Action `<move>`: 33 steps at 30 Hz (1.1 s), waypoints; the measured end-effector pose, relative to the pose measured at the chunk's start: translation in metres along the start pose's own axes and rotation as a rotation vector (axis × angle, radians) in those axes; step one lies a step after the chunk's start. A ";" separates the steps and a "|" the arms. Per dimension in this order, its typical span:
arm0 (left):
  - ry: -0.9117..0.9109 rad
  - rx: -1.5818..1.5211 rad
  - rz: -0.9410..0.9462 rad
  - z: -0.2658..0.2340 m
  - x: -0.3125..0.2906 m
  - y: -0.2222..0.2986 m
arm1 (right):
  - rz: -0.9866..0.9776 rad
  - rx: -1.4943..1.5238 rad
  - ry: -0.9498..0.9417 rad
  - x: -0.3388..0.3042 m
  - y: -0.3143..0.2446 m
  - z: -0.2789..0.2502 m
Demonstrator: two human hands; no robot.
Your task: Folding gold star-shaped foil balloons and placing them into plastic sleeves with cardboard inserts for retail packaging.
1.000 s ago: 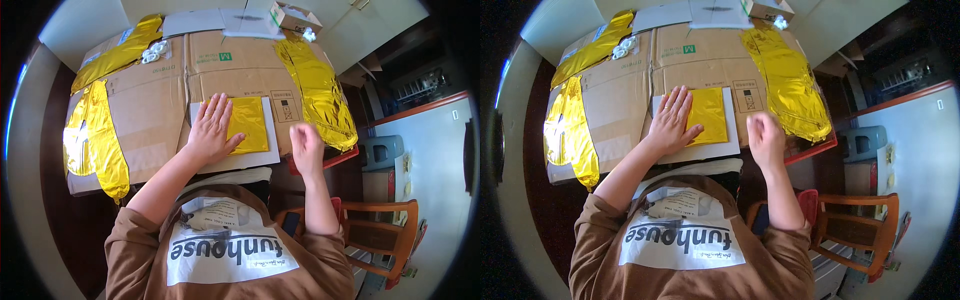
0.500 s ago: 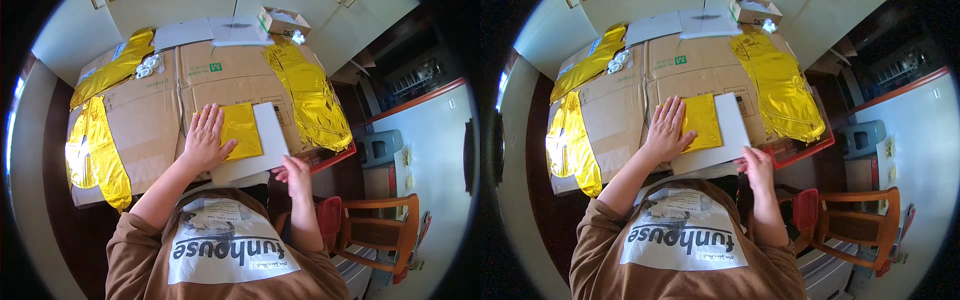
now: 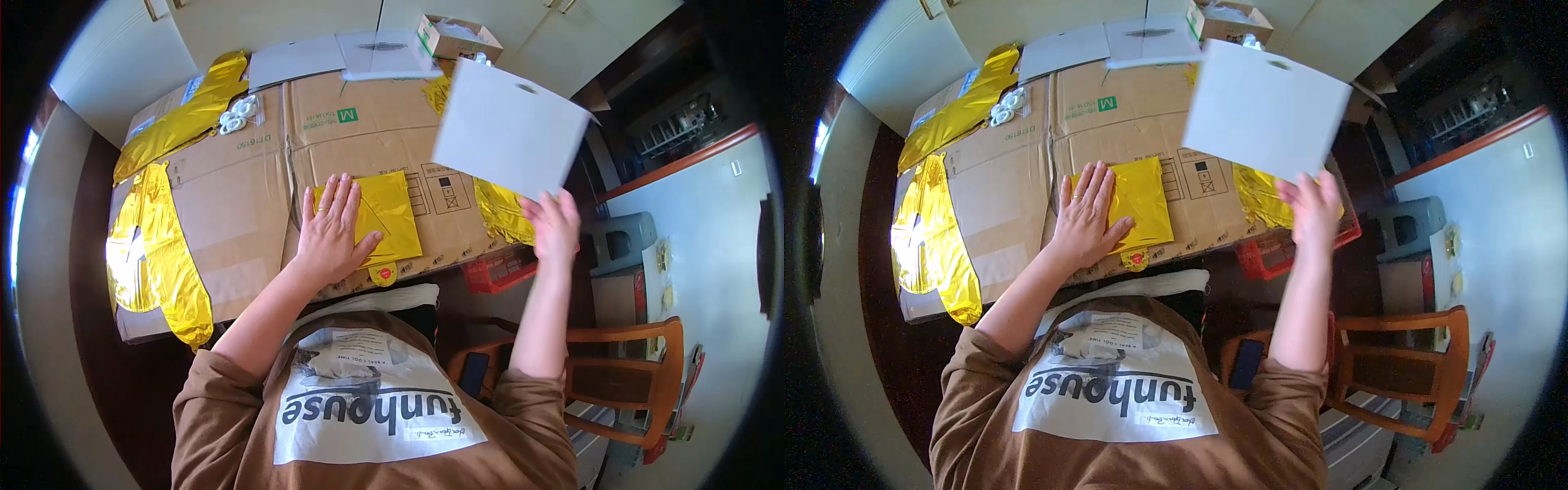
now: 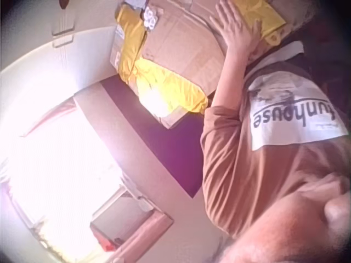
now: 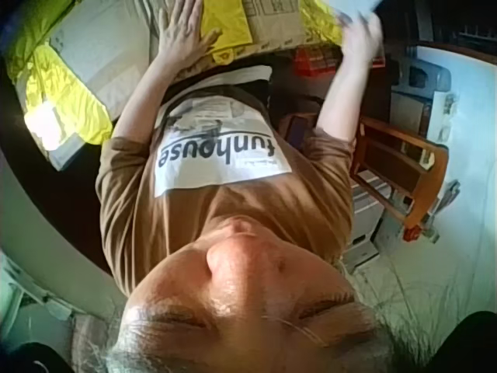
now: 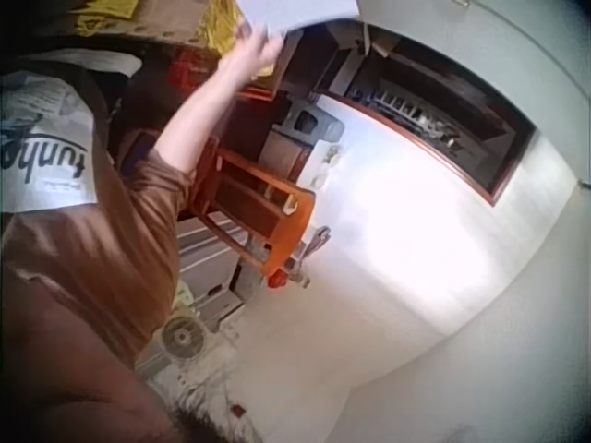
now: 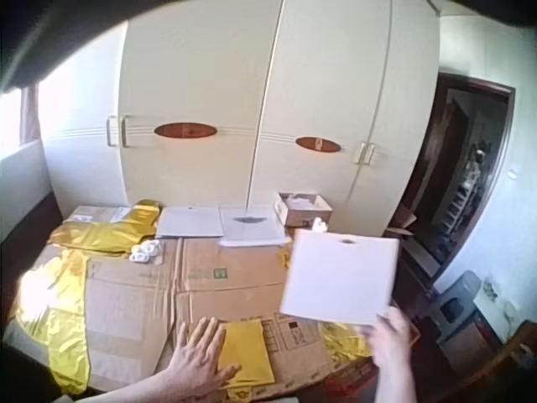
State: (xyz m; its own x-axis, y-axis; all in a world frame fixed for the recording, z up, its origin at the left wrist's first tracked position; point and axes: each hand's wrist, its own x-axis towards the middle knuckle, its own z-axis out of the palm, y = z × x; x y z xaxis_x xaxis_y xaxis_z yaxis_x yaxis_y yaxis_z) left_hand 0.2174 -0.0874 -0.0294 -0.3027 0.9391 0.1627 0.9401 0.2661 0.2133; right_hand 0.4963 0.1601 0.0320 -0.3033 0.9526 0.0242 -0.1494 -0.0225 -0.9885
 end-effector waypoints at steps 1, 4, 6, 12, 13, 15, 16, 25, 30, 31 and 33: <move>0.001 -0.008 -0.005 0.000 0.000 -0.001 | -0.004 -0.011 -0.039 0.014 0.013 0.022; 0.005 -0.020 -0.009 0.000 0.000 -0.001 | 0.032 0.047 -0.072 0.046 0.054 0.080; 0.016 -0.023 -0.011 -0.001 -0.001 -0.002 | 0.055 -0.082 -0.093 0.054 0.071 0.113; 0.052 -0.037 0.007 0.001 -0.002 -0.001 | 0.052 -0.779 -0.586 0.041 0.065 0.119; 0.058 -0.040 0.007 0.001 -0.003 -0.002 | 0.075 -0.858 -0.693 0.031 0.055 0.120; 0.069 -0.046 0.017 0.001 -0.003 -0.001 | 0.120 -1.025 -0.813 0.016 0.027 0.121; 0.075 -0.049 0.025 0.001 -0.004 -0.002 | 0.194 -1.073 -0.863 0.012 0.019 0.120; 0.083 -0.057 0.048 0.000 -0.003 -0.001 | 0.381 -1.119 -0.992 -0.021 0.007 0.099; 0.099 -0.067 0.048 0.005 -0.007 -0.001 | -0.130 -1.399 -0.731 -0.038 0.006 0.100; 0.113 -0.099 0.038 0.004 -0.007 0.000 | -0.210 -1.403 -0.626 -0.042 0.001 0.110; 0.142 -0.168 0.022 0.000 -0.005 0.000 | -0.405 -1.286 -0.525 -0.047 0.004 0.126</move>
State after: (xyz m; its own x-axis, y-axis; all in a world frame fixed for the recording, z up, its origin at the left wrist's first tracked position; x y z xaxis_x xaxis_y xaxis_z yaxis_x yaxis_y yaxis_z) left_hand 0.2191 -0.0923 -0.0301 -0.3128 0.9011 0.3003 0.9109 0.1949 0.3638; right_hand 0.3913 0.0769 0.0460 -0.7920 0.6022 0.1011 0.5410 0.7688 -0.3411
